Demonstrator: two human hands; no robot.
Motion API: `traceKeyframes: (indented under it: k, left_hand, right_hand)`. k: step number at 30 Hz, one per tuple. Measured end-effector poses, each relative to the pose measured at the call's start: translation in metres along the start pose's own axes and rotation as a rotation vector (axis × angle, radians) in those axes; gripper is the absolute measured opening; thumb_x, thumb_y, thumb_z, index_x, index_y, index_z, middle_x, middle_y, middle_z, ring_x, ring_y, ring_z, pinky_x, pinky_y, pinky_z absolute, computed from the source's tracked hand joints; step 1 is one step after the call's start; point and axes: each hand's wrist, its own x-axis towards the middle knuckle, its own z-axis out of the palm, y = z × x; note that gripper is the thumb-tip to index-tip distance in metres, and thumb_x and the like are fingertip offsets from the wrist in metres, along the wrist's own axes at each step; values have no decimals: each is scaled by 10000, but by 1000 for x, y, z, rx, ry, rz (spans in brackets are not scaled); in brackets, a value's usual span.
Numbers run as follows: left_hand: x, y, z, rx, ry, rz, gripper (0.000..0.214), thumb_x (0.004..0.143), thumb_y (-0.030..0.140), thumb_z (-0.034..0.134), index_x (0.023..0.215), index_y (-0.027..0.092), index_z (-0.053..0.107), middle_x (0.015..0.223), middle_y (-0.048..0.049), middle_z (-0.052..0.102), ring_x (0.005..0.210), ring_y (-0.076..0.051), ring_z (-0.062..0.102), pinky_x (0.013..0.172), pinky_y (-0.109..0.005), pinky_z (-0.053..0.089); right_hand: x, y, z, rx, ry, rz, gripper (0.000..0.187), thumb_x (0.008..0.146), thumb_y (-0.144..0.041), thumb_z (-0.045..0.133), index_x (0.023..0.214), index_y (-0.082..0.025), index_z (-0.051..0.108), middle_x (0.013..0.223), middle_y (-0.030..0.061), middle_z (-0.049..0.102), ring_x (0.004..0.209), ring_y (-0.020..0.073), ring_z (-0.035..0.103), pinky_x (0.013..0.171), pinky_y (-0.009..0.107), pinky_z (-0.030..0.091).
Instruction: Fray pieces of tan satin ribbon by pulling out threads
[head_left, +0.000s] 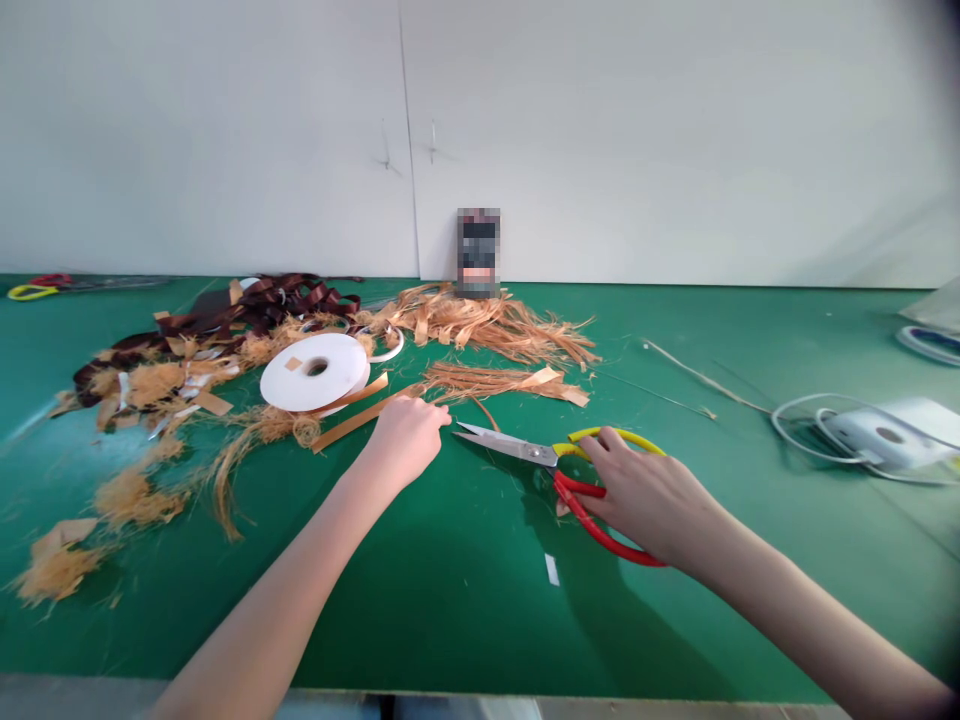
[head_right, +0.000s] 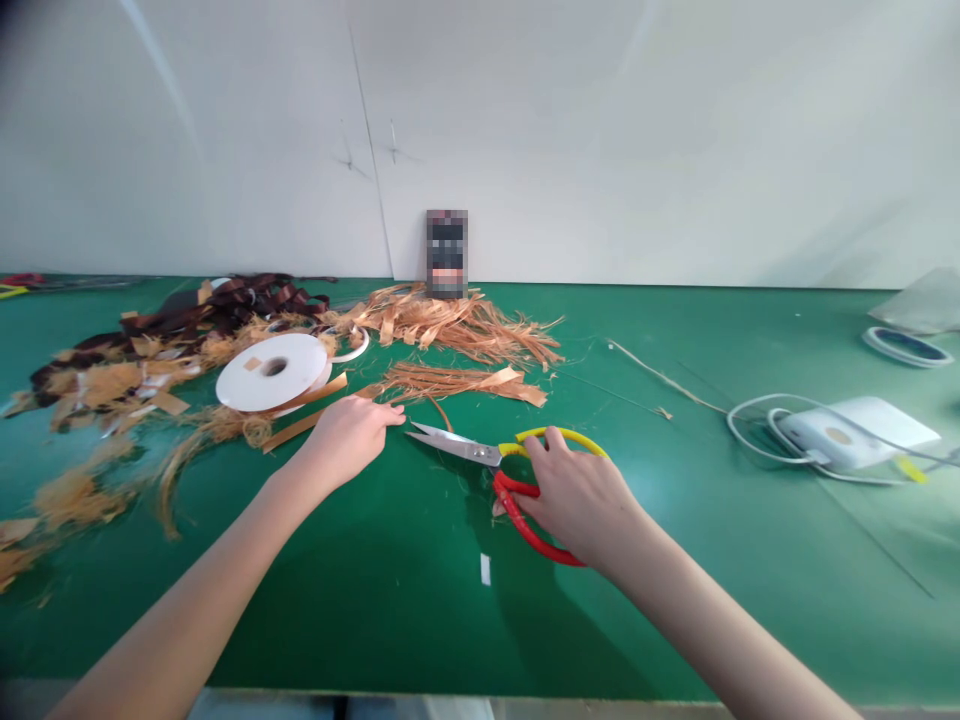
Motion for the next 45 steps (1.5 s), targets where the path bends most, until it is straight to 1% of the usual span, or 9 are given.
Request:
traceKeyframes:
  k: [4,8,14,17,21,27,33,38,45]
  left_hand:
    - [0,-2,-1,-15,34,-25,379,756,12,447,893,197,748,853,-63,754,841,-221,692,787,-335,511]
    - [0,-1,-5,-6,54,-33,322,750,15,437,720,178,714,772,-65,741,806,-233,677,751,-347,492]
    - [-1,-2,-7,-78,243,-7,316,715,-24,422,645,185,648,810,-44,734,879,-221,654,832,-368,448]
    - [-1,-5,-5,-117,250,3,322,739,-18,434,759,196,673,877,-31,733,913,-217,633,830,-364,440]
    - [-1,-9,0,-160,135,75,201,805,79,552,902,205,675,1006,-17,706,957,-220,582,840,-361,428]
    - [4,-5,11,-120,103,81,89,829,141,591,784,188,650,931,-34,653,934,-221,547,799,-354,397]
    - [6,-6,20,-87,106,65,146,849,89,518,775,167,616,928,-54,599,907,-214,530,777,-348,382]
    - [5,-5,19,-115,93,49,167,855,62,483,782,163,595,927,-53,585,917,-211,523,785,-347,371]
    - [5,-6,18,-127,101,55,169,859,50,473,790,158,584,929,-50,582,905,-208,517,784,-350,357]
  right_hand:
    - [3,-1,-3,6,-80,10,366,852,-391,525,1118,-147,585,1016,112,702,773,254,696,589,310,454]
    - [5,-2,-8,12,-173,22,277,882,-379,493,986,-159,625,853,104,727,757,274,699,538,308,420]
    - [7,6,-8,-49,-138,13,185,824,-249,567,984,-173,619,793,90,727,724,264,700,492,276,349]
    - [6,11,-8,-41,-145,22,233,807,-241,589,1028,-170,595,770,75,725,702,257,700,487,270,343]
    - [1,11,-2,-59,-105,0,275,843,-303,538,1062,-142,581,895,105,719,685,245,697,488,280,347]
    - [-6,9,8,33,-63,6,672,813,-673,406,1129,-104,573,900,126,708,701,292,688,528,336,403]
    - [-6,7,7,36,-42,9,742,788,-729,365,1107,-97,587,892,132,695,697,308,687,554,362,432]
    - [-2,2,2,32,-96,12,667,810,-677,412,1130,-117,582,928,134,703,735,306,694,575,356,451]
    - [2,0,-1,66,-239,7,330,892,-403,493,1068,-145,600,878,101,727,776,291,700,570,329,440]
